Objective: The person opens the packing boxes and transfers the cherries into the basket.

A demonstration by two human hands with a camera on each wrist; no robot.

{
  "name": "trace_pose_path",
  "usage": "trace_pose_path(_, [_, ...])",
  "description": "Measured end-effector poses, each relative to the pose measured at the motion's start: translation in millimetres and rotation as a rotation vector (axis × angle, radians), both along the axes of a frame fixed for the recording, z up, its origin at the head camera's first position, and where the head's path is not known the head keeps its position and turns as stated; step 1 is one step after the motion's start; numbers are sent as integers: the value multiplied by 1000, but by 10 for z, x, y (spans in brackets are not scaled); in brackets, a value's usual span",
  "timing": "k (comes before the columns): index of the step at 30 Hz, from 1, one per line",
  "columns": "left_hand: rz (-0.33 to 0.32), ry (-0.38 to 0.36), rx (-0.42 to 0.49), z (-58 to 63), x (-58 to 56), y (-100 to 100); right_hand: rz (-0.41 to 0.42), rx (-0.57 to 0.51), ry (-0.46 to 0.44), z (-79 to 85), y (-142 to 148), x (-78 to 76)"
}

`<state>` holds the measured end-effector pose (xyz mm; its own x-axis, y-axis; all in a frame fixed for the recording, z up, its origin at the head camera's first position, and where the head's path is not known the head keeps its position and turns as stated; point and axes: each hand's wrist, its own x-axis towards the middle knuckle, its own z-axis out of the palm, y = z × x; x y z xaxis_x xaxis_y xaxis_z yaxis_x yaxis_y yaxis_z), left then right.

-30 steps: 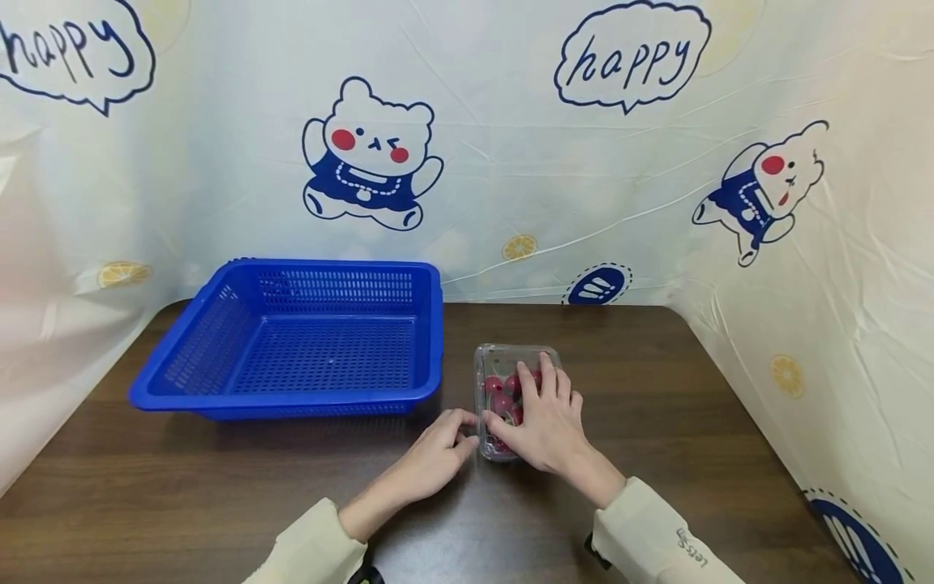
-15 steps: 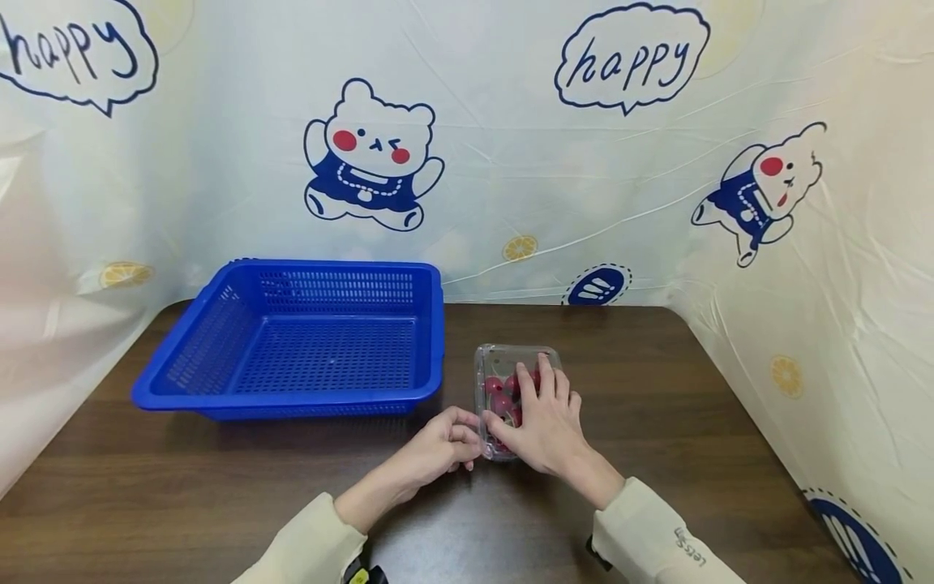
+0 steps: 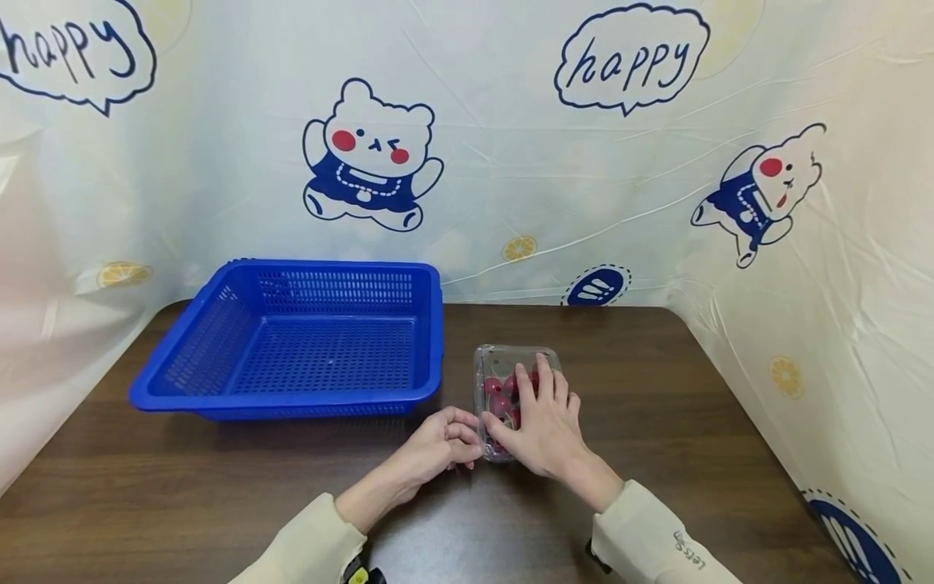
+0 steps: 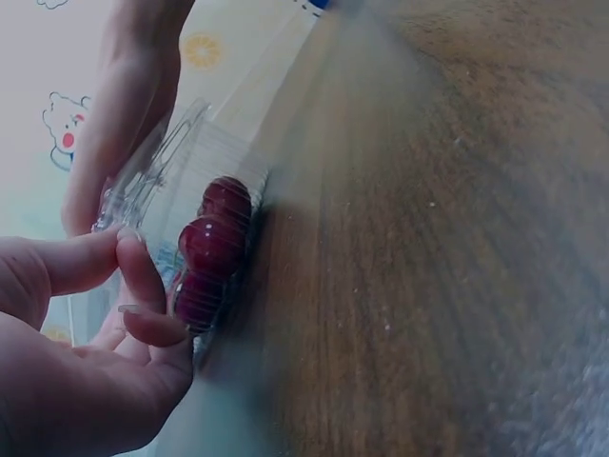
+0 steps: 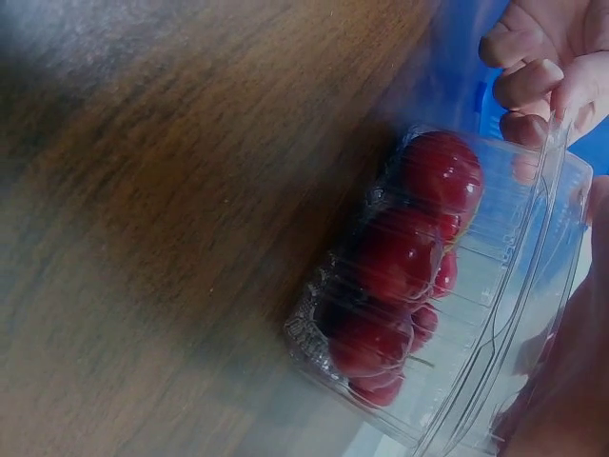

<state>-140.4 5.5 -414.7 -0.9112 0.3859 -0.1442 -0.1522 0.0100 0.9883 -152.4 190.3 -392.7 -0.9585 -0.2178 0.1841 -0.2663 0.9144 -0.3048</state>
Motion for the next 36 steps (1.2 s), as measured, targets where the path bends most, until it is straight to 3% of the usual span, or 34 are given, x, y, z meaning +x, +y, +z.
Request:
trace_pose_path(6, [20, 5, -3, -11, -4, 15, 13, 3, -18, -2, 4, -4])
trace_pose_path(13, [-3, -20, -8, -3, -22, 25, 35, 30, -51, 63, 11, -1])
trace_pose_path(18, [-2, -40, 3, 18, -33, 56, 99, 132, -86, 237, 7, 0])
trace_pose_path(24, [3, -70, 16, 40, -32, 77, 235, 307, -177, 496, -20, 40])
trace_pose_path(29, [12, -72, -15, 46, -36, 71, 316, 416, -106, 529, -95, 93])
trace_pose_path(36, [23, -60, -41, 52, -54, 87, 307, 427, 6, 493, -171, 115])
